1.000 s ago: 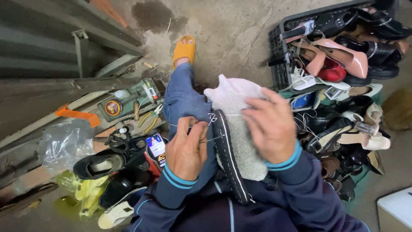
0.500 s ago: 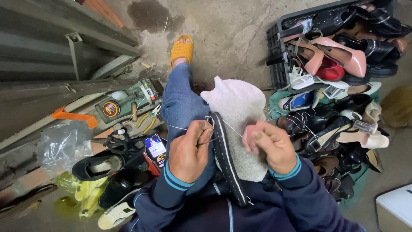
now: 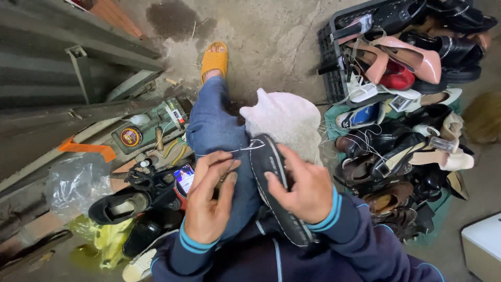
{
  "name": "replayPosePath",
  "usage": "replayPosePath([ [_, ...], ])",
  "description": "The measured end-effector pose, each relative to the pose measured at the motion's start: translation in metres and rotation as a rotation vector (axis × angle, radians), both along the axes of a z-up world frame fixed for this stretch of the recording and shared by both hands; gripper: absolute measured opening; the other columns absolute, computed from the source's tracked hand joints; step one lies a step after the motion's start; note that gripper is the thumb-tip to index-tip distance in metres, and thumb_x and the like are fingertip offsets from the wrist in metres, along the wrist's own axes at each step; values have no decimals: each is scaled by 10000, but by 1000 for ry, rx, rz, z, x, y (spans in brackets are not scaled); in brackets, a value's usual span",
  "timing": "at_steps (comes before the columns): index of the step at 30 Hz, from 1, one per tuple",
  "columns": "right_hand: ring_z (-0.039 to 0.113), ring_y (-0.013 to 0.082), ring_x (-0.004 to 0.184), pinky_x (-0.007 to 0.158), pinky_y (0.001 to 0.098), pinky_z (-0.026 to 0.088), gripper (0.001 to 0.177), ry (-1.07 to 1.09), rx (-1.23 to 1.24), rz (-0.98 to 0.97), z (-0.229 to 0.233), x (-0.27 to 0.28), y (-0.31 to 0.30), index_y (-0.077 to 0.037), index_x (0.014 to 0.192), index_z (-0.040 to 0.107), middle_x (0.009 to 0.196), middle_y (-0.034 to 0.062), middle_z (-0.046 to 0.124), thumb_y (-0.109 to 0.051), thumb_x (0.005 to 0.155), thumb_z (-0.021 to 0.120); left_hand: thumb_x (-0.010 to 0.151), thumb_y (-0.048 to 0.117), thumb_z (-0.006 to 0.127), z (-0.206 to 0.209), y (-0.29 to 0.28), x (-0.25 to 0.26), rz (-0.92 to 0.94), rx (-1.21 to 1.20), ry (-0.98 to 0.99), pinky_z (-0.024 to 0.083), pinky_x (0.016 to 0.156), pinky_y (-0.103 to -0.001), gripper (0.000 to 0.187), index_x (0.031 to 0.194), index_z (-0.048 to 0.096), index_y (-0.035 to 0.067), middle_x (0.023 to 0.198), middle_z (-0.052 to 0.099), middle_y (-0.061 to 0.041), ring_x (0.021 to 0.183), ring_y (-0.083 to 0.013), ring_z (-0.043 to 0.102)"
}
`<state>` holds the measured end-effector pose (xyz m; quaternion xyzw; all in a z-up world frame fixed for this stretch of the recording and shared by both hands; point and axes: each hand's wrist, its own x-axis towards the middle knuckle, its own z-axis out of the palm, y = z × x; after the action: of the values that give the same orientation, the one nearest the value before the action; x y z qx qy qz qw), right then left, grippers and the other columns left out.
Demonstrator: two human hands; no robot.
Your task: Hand-stitching a replacement sole onto a shoe using a needle and thread in a repair shop environment.
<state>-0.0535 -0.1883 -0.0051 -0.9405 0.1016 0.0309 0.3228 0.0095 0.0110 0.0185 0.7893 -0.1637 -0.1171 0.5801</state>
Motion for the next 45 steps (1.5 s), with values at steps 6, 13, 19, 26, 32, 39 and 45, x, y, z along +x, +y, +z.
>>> replayPosePath([
  [6,697,99,875,767,271,579,467,143,780,-163,2,-16,-43,0,1332,572,1039,66,795,-136,903,698,1029,92,584,23,7,-2,-232,58,48,523,650,-256,435,1458,536,40,1074,685,-69,604,-126,531],
  [13,685,108,828,747,264,576,373,95,833,-219,-3,-25,-50,14,1234,642,976,56,763,-133,899,715,1050,55,520,15,-19,0,-388,176,-89,538,745,-289,397,1439,578,110,1078,614,-59,868,-194,671],
  [19,669,100,804,742,254,575,375,100,709,-233,-1,-23,-53,-25,1202,685,935,20,753,-175,862,738,1057,106,537,10,-32,4,-353,303,-202,511,584,-339,356,1400,617,153,1060,634,-44,845,-211,676],
  [26,668,164,862,773,286,542,400,-8,572,-162,8,-15,-52,-7,1212,687,1031,73,720,-217,872,715,1040,107,548,6,-39,7,-368,386,-217,512,525,-364,376,1400,623,185,1059,621,-34,861,-212,686],
  [32,705,189,812,756,295,583,388,-111,296,-153,24,-15,-35,-6,1204,688,1032,96,726,-152,849,740,972,92,548,19,-31,18,-468,525,-230,489,433,-403,502,1453,570,235,1003,589,-9,751,-241,652],
  [39,751,231,832,601,336,566,339,-255,-183,-14,34,-15,-8,16,1167,680,1057,136,769,-182,899,742,920,146,581,25,-6,43,-677,637,-445,396,293,-409,575,1485,538,243,848,445,-10,565,-210,544],
  [45,687,199,672,563,334,521,343,-254,-290,-20,30,-15,4,-3,1183,680,1020,65,746,-261,958,674,908,139,583,12,-25,46,-664,614,-515,406,323,-438,529,1429,600,229,856,498,-26,582,-240,590],
])
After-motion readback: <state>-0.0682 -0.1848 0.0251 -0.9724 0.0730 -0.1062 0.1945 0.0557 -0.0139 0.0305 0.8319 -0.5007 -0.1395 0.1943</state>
